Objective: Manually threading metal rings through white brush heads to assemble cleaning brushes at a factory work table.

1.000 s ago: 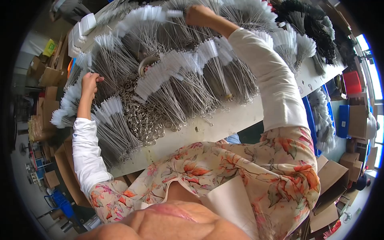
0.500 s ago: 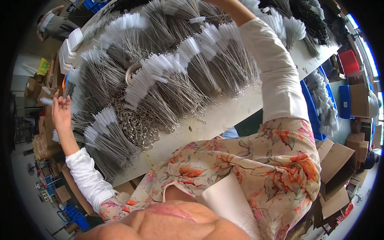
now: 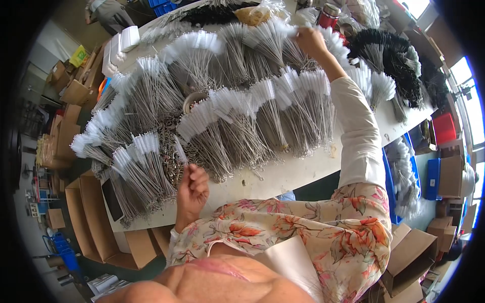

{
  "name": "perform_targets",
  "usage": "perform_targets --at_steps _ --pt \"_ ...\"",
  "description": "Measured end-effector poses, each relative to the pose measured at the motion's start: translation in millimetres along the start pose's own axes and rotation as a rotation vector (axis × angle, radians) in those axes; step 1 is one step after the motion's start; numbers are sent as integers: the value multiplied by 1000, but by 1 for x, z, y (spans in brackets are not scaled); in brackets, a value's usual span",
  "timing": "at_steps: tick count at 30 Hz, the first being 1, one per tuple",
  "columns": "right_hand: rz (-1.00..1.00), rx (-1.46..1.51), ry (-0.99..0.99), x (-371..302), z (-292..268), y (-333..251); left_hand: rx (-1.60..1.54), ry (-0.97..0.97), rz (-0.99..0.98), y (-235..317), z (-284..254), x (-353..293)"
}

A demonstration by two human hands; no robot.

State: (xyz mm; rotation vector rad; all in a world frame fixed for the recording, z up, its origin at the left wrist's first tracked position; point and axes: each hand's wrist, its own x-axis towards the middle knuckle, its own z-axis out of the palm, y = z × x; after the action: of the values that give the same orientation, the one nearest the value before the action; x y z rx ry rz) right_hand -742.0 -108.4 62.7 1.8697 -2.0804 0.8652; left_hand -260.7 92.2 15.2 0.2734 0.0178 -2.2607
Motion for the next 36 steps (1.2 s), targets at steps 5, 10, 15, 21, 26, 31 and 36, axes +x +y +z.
perform_targets --at_steps 5,10,15,21,26,31,36 --pt "181 885 -9 21 -52 -54 561 89 202 -7 2 -22" --pt "31 1808 -517 -51 -73 -205 968 12 367 24 48 -25" --pt "47 1878 -667 -147 -56 -300 1482 -89 758 13 92 10" --pt "-262 1389 -242 -200 -65 -325 1853 -186 1291 24 70 9" --pt "287 1698 -502 -209 -33 -303 1837 -172 1357 13 57 6" --pt "986 2409 -669 -208 -35 -321 1815 -221 1315 -11 42 7" --pt "473 2391 -737 -195 -60 -289 2102 -297 1431 11 75 -20"
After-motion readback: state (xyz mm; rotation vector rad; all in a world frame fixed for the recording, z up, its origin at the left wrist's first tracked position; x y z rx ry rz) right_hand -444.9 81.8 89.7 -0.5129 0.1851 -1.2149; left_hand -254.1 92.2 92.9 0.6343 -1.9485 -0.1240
